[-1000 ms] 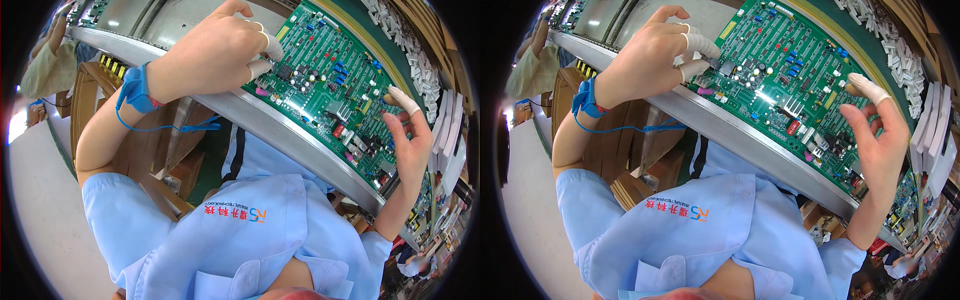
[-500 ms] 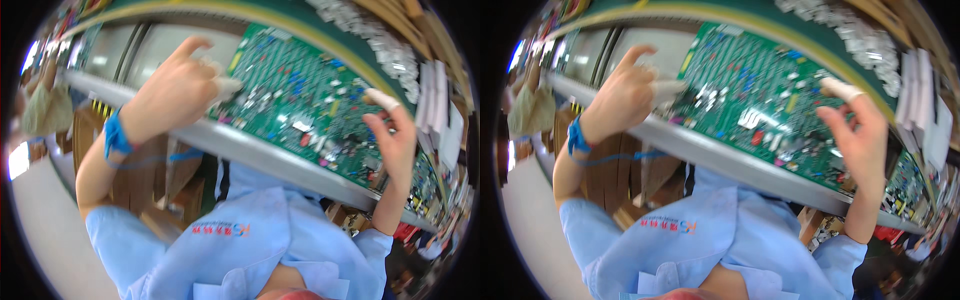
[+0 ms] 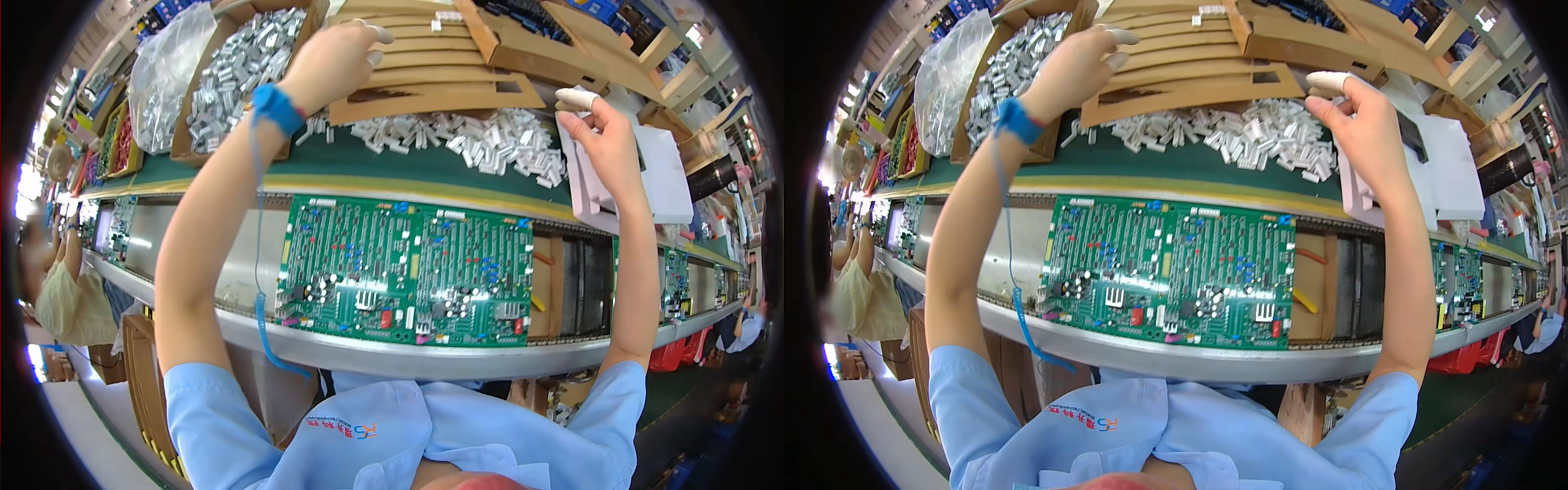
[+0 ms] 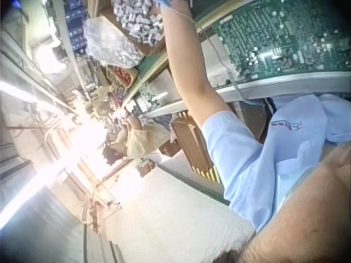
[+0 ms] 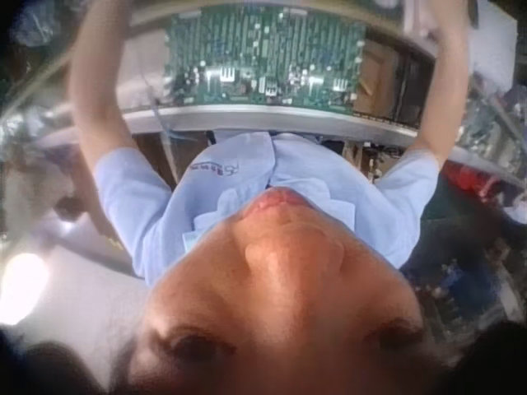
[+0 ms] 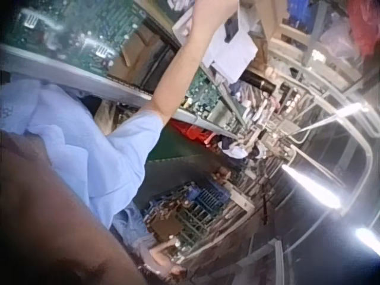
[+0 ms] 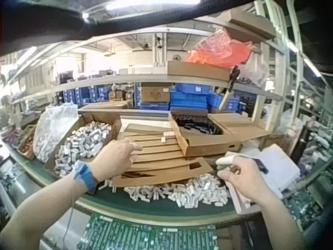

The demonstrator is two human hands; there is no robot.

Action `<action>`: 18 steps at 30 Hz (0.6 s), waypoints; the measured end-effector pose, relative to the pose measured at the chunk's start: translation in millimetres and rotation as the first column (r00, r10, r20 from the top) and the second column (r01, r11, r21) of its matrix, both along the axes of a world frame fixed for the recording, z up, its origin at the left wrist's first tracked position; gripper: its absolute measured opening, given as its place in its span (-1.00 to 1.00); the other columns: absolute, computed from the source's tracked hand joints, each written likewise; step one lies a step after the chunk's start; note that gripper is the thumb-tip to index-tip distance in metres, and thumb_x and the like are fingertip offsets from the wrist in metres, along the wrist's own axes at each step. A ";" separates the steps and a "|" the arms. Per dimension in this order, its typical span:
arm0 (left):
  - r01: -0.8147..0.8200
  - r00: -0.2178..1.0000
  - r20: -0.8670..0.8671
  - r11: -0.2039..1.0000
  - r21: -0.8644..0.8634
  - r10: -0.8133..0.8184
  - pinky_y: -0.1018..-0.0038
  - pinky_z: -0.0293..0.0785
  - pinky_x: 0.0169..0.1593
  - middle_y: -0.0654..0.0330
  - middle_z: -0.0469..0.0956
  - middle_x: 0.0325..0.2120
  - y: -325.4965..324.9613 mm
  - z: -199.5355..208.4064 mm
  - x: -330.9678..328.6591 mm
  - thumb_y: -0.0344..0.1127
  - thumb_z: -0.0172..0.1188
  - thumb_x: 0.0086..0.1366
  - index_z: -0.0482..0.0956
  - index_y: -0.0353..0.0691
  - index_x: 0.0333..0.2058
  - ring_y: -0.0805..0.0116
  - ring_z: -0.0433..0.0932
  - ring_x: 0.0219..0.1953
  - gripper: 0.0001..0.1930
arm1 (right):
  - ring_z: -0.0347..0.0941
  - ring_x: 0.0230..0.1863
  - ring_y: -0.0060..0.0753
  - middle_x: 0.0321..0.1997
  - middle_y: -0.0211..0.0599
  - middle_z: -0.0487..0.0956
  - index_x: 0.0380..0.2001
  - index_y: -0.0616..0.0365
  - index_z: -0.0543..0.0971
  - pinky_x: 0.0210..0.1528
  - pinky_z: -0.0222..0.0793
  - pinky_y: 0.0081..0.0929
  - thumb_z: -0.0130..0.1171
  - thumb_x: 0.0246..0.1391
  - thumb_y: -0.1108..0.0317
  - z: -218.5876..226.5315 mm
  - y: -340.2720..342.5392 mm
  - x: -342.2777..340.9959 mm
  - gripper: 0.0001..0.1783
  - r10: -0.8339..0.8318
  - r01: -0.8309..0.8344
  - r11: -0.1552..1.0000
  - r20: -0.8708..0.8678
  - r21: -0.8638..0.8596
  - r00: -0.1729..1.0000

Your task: Assembling electronic components onto printed circuit boards on a factory production line.

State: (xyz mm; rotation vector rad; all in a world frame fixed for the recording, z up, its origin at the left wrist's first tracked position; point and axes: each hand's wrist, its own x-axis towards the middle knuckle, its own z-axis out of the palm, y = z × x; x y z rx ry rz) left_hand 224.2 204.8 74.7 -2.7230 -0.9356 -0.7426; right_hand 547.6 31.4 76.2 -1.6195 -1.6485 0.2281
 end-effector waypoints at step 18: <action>-0.308 0.951 -0.095 0.928 -0.208 0.294 0.12 0.46 0.09 -0.13 0.41 0.05 138.9 -34.1 156.3 -0.25 0.07 0.22 0.60 -0.26 -0.05 -0.14 0.46 0.07 -0.63 | 0.54 -0.19 -0.34 -0.10 -0.09 0.55 -0.04 0.17 0.49 -0.23 0.50 -0.35 0.37 -0.09 -0.14 23.0 248.4 81.4 -0.30 0.084 0.179 0.837 0.444 -0.517 0.892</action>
